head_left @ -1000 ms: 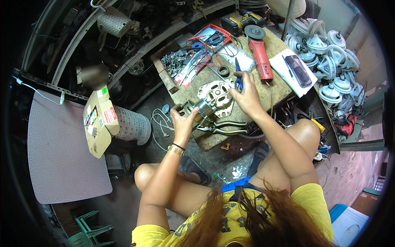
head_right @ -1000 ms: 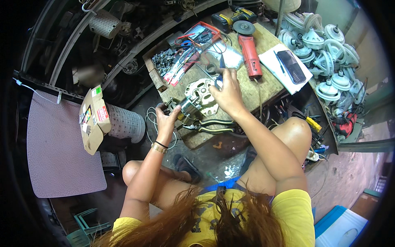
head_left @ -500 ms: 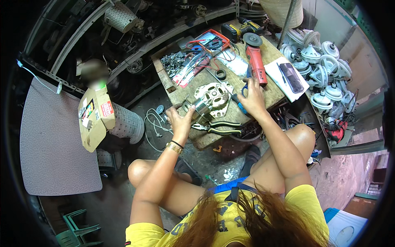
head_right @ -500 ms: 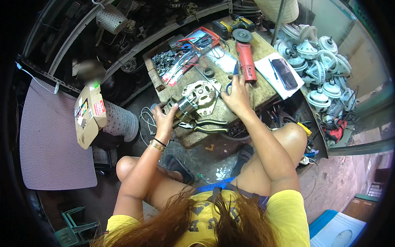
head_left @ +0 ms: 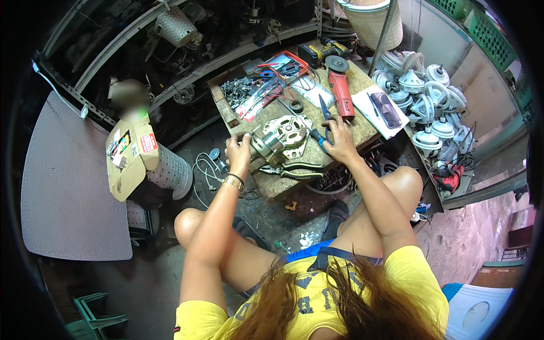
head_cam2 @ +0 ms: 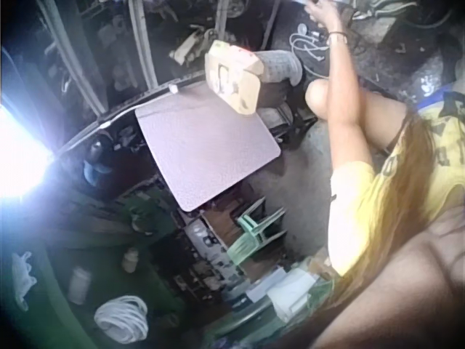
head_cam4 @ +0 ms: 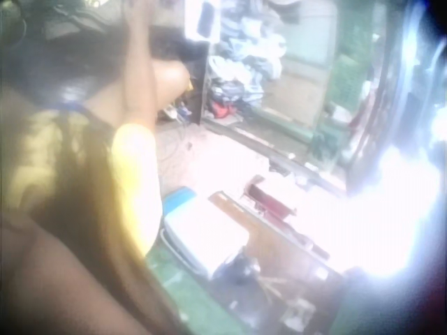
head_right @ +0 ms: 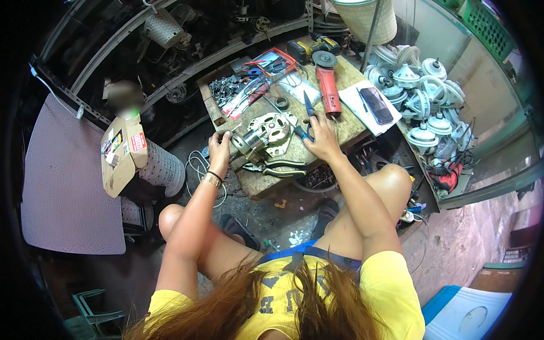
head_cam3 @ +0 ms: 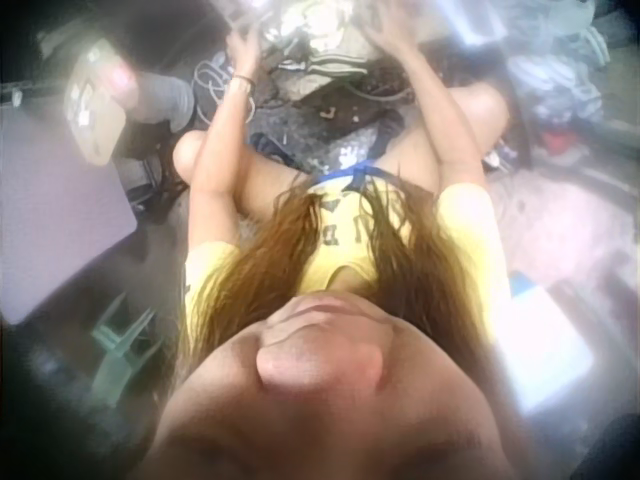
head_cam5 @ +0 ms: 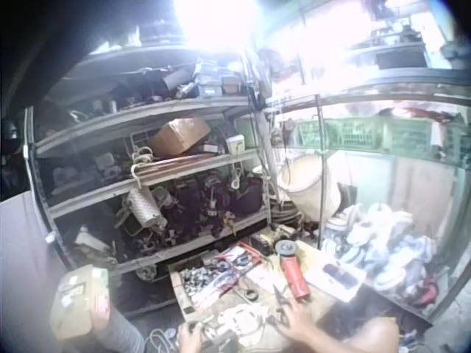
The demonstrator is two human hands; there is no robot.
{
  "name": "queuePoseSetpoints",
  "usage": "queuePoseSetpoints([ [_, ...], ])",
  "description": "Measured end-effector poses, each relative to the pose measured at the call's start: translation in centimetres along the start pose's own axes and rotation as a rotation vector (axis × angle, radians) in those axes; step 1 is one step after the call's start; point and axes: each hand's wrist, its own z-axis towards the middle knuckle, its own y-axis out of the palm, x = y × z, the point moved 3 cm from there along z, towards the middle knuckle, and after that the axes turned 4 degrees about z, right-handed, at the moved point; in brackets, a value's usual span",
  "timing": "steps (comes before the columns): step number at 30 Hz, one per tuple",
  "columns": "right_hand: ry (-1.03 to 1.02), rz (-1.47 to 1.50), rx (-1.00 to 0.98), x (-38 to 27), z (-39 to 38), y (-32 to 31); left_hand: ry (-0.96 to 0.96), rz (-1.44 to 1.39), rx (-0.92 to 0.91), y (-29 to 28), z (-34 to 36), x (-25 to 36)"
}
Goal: The person uses an angle grinder to grind and shape a metal appliance component on a workbench, then handles the part by hand and with pliers.
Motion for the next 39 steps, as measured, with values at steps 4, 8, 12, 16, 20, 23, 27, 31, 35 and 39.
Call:
queuePoseSetpoints([
  [4,-0.108,-0.123,0.018,-0.7,-1.2,0.0,0.008,0.043,0.003,0.2,0.9,-0.1],
  [8,-0.100,-0.190,-0.094,0.5,-2.0,0.7,-0.024,0.064,-0.008,0.5,1.1,0.7],
  [12,-0.093,-0.274,-0.154,1.6,-1.6,1.3,0.006,-0.013,0.022,0.5,1.5,0.9],
  [16,-0.037,-0.327,-0.164,2.2,-0.9,1.2,-0.006,-0.174,-0.032,0.5,1.7,0.8],
  [20,-0.095,-0.323,-0.035,-0.5,-1.9,1.3,0.018,-0.184,-0.004,0.7,1.7,0.2],
  [23,-0.110,-0.254,-0.121,-3.6,-4.2,3.2,-0.026,-0.109,-0.024,0.8,1.8,-0.2],
  [27,-0.174,-0.317,-0.136,-6.9,-6.0,4.7,-0.036,-0.173,-0.045,0.6,2.2,-0.3],
  [31,-0.209,-0.312,-0.130,-7.0,-6.6,5.8,-0.041,-0.323,-0.069,1.0,1.5,1.2],
  [35,-0.206,-0.300,-0.203,-7.2,-6.9,6.5,-0.077,-0.457,-0.136,0.6,1.5,1.1],
  [39,-0.194,-0.298,-0.238,-7.6,-6.9,6.9,-0.100,-0.504,-0.167,0.4,1.4,1.1],
])
